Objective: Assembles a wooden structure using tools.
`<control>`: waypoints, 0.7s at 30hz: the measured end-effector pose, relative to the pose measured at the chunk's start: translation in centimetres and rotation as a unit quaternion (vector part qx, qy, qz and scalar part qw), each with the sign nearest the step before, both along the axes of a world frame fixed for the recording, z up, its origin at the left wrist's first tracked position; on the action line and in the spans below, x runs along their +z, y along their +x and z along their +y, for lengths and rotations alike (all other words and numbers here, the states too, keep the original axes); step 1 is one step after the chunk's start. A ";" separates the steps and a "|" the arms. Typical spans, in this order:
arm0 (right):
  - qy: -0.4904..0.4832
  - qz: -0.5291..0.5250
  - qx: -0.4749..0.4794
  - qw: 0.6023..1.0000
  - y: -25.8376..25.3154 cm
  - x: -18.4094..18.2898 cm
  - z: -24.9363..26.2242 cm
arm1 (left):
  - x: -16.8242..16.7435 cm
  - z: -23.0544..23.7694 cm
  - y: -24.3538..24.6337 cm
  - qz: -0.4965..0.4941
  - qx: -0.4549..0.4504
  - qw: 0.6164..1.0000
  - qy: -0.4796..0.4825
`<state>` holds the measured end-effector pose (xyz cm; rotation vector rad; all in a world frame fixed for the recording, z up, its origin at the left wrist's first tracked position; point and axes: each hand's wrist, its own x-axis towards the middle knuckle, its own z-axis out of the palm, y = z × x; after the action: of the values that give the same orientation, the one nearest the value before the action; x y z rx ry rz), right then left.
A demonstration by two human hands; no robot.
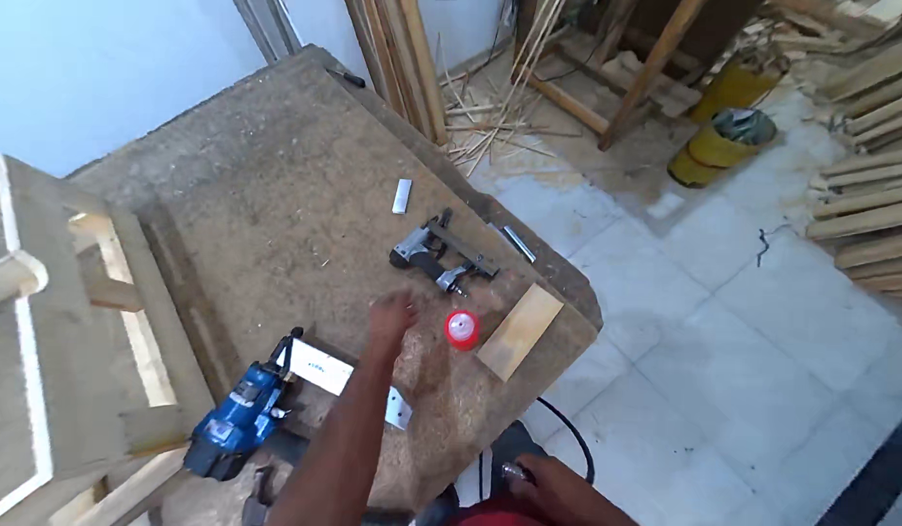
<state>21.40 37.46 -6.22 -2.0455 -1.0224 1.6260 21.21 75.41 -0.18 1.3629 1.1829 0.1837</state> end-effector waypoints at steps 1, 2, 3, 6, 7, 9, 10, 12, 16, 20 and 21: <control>-0.002 0.007 -0.023 1.000 1.4 0.0 -1.0 | -1.1 0.8 4.1 0.026 0.005 0.999 -0.028; 0.003 0.007 -0.052 0.999 2.6 0.0 -2.0 | -2.2 1.5 7.5 0.070 0.011 0.997 -0.024; 0.014 0.004 -0.080 0.997 3.9 0.2 -3.0 | -2.9 2.1 10.2 0.120 0.023 0.992 -0.002; 0.045 -0.012 -0.116 0.992 7.1 0.5 -5.7 | -4.4 3.4 13.9 0.212 0.027 0.976 0.050; 0.051 -0.018 -0.109 0.993 7.9 0.4 -6.2 | -4.4 3.9 14.4 0.205 0.032 0.977 0.042; 0.068 -0.024 -0.088 0.994 8.9 0.4 -6.4 | -4.3 5.4 14.3 0.155 0.049 0.987 -0.016; 0.077 -0.022 -0.082 0.993 9.1 0.4 -6.2 | -4.2 6.2 13.8 0.142 0.044 0.988 -0.039; 0.099 -0.008 -0.071 0.993 9.5 0.5 -5.1 | -3.6 7.0 13.1 0.187 -0.001 0.982 -0.010; 0.101 0.011 0.005 0.995 9.9 1.3 -2.2 | -2.6 4.5 13.3 0.328 -0.107 0.927 0.145; 0.126 -0.003 -0.007 0.992 9.3 1.7 -1.4 | -4.4 5.5 11.7 0.161 0.042 0.985 0.038; 0.137 -0.004 -0.028 0.990 9.0 1.9 -1.2 | -3.8 6.0 10.9 0.109 0.078 0.991 0.013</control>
<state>30.42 36.27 -4.29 -1.8807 -1.1122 1.3657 32.07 81.38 -4.01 1.3377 1.4753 0.1646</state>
